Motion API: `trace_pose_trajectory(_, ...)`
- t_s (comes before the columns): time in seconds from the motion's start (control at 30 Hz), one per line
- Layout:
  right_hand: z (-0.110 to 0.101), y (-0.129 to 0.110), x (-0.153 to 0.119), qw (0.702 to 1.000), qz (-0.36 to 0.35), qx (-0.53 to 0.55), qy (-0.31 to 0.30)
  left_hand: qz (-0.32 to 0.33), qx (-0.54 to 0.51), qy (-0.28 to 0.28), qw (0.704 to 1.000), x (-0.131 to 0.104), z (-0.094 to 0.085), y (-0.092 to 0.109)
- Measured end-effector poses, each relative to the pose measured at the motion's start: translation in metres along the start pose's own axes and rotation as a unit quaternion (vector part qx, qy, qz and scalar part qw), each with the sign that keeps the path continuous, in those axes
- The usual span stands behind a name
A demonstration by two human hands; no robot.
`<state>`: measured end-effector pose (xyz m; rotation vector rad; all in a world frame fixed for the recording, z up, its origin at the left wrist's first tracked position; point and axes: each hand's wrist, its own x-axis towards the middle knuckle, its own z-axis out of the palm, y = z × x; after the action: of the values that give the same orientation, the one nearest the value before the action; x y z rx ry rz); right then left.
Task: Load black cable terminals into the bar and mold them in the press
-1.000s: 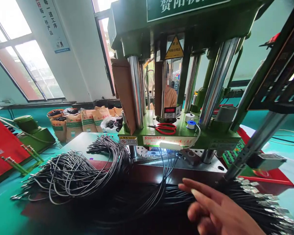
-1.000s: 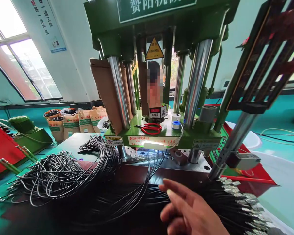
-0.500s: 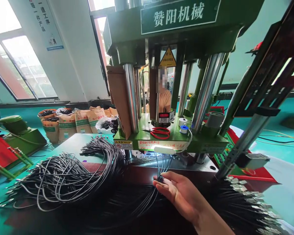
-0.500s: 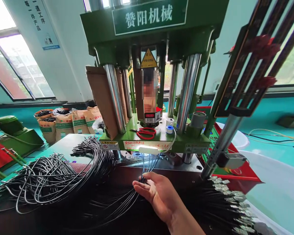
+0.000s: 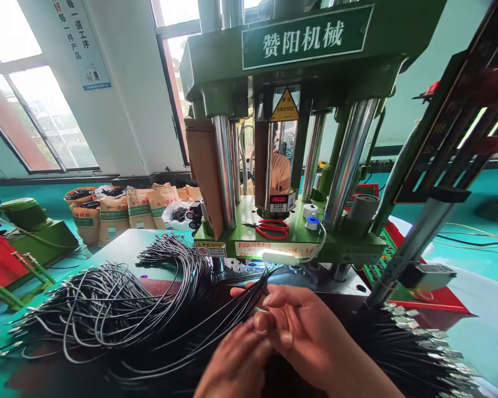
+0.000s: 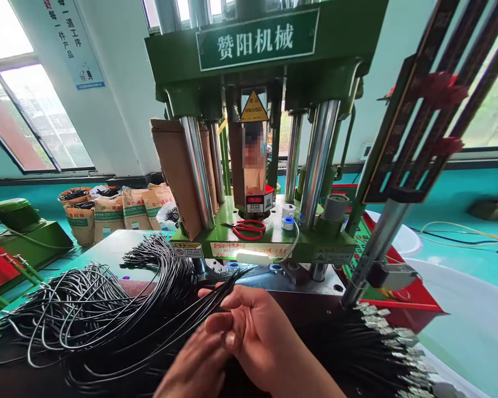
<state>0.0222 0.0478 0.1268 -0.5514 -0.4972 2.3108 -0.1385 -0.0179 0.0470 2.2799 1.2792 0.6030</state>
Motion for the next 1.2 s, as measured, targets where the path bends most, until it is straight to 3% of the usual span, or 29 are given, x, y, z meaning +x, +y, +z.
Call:
trace_pose_trajectory(0.07, -0.005, -0.003, -0.004, 0.993, -0.031, -0.114, 0.006, -0.048, 0.085, 0.066, 0.993, 0.0, -0.014, -0.028)
trace_pose_trajectory(0.13, -0.018, -0.002, -0.011, 0.944, -0.085, -0.316, 0.043, -0.048, 0.166, 0.092, 0.981, -0.007, -0.031, -0.048)
trace_pose_trajectory(0.2, -0.036, 0.001, -0.018, 0.825, -0.148, -0.54, 0.072, -0.033, 0.199, 0.056, 0.978, -0.016, -0.049, -0.056)
trace_pose_trajectory(0.27, -0.052, 0.006, -0.025, 0.697, -0.191, -0.688, 0.074, -0.04, 0.207, 0.007, 0.977, -0.02, -0.068, -0.053)
trace_pose_trajectory(0.3, -0.059, 0.008, -0.027, 0.653, -0.197, -0.728, 0.065, -0.052, 0.209, -0.013, 0.976, -0.019, -0.076, -0.048)
trace_pose_trajectory(0.37, -0.067, 0.013, -0.028, 0.612, -0.19, -0.766, 0.059, -0.076, 0.205, -0.052, 0.974, -0.014, -0.088, -0.038)
trace_pose_trajectory(0.53, -0.064, 0.024, -0.024, 0.581, -0.189, -0.786, 0.089, -0.078, 0.215, -0.1, 0.968, 0.0, -0.092, -0.023)
trace_pose_trajectory(0.77, -0.059, 0.039, -0.013, 0.559, -0.207, -0.797, 0.093, -0.018, 0.2, -0.073, 0.977, -0.003, -0.097, -0.023)
trace_pose_trajectory(0.9, -0.059, 0.042, -0.007, 0.555, -0.225, -0.796, 0.09, -0.024, 0.213, -0.076, 0.974, -0.008, -0.105, -0.022)
trace_pose_trajectory(1.03, -0.053, 0.039, -0.004, 0.536, -0.231, -0.808, 0.083, -0.012, 0.212, -0.056, 0.975, -0.012, -0.099, -0.032)
trace_pose_trajectory(1.1, -0.049, 0.035, -0.004, 0.541, -0.233, -0.804, 0.077, -0.041, 0.216, -0.06, 0.974, -0.011, -0.091, -0.037)
trace_pose_trajectory(1.2, -0.045, 0.029, -0.003, 0.573, -0.23, -0.784, 0.067, -0.068, 0.211, -0.051, 0.974, -0.006, -0.079, -0.04)
